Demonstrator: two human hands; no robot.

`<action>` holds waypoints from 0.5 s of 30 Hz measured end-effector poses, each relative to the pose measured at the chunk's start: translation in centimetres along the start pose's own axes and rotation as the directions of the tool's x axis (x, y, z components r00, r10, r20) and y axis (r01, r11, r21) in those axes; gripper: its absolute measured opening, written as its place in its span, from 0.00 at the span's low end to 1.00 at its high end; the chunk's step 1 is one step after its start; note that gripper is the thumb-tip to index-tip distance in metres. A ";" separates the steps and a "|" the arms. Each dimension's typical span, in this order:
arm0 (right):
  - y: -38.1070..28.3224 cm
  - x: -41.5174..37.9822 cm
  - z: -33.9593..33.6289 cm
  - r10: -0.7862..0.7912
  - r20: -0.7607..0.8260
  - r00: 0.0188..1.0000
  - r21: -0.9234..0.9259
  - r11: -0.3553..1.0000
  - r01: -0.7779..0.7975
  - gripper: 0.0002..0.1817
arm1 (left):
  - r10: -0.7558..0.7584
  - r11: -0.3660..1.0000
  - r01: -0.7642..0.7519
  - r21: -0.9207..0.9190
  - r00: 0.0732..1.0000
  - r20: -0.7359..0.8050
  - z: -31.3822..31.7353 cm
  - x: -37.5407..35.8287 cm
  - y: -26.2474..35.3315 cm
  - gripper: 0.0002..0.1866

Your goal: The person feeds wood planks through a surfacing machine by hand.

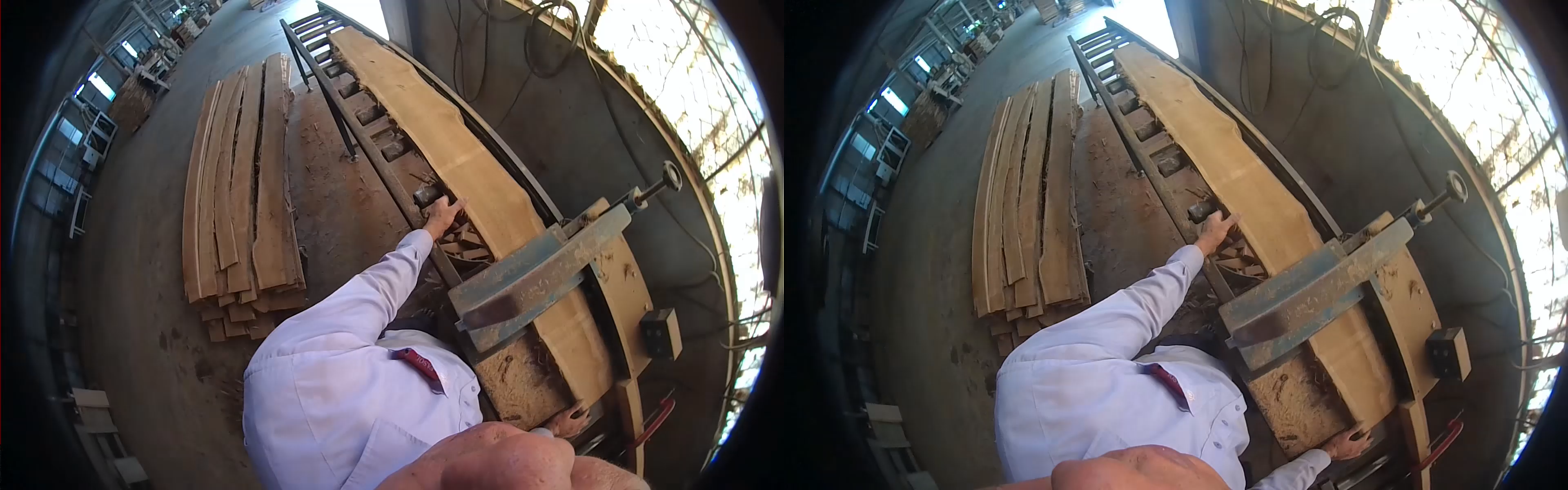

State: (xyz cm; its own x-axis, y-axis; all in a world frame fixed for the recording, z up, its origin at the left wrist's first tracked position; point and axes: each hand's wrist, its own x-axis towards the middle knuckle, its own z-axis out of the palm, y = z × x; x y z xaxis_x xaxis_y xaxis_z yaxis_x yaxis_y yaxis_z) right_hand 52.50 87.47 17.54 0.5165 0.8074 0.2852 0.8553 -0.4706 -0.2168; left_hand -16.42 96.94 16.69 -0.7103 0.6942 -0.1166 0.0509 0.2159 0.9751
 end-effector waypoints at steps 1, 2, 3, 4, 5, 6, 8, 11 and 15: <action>-0.5 -0.1 -0.7 0.031 0.051 0.998 0.013 0.999 -0.032 0.41 | -0.039 0.995 0.042 -0.089 0.998 0.043 -0.5 -1.6 2.8 0.30; -0.8 -0.1 -1.0 0.062 0.107 0.992 0.021 0.998 -0.064 0.43 | -0.036 0.995 0.039 -0.095 0.999 0.033 -0.7 -1.7 3.0 0.30; -1.0 -0.1 -1.0 0.053 0.107 0.993 0.026 0.998 -0.056 0.43 | -0.021 1.000 0.021 -0.009 1.000 0.023 -0.8 -1.6 3.1 0.29; -1.2 -0.2 -1.0 0.072 0.097 0.993 0.007 0.997 -0.073 0.43 | -0.007 0.997 0.006 0.079 1.000 0.015 -0.9 -1.6 3.0 0.29; -1.2 -0.4 -0.9 0.092 0.087 0.992 -0.014 0.996 -0.091 0.43 | -0.010 0.997 0.009 0.079 1.000 0.008 -0.9 -1.4 2.5 0.29; -1.1 -0.2 -0.8 0.101 0.091 0.991 -0.004 0.995 -0.101 0.43 | -0.010 0.999 0.009 0.043 1.000 0.024 -0.9 -1.3 2.4 0.31; -1.1 -0.1 -0.6 0.103 0.091 0.991 -0.004 0.995 -0.103 0.43 | -0.024 1.000 0.024 0.016 0.999 0.031 -0.8 -1.1 2.3 0.33; -0.4 0.2 0.3 0.081 0.074 0.994 -0.027 0.996 -0.079 0.42 | 0.023 0.988 -0.025 0.149 1.000 0.015 -0.8 -0.6 1.6 0.34; 1.3 0.3 1.7 -0.116 -0.097 0.988 0.011 0.993 0.118 0.35 | 0.051 0.981 -0.041 0.187 0.998 -0.047 -0.3 -0.3 1.4 0.33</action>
State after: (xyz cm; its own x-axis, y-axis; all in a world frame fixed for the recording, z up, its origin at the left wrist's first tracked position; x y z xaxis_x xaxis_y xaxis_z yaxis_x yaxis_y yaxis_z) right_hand 53.73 87.74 15.72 0.4151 0.8183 0.3976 0.9097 -0.3682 -0.1920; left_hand -16.32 96.84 18.13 -0.7391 0.6711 -0.0578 0.2106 0.3118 0.9265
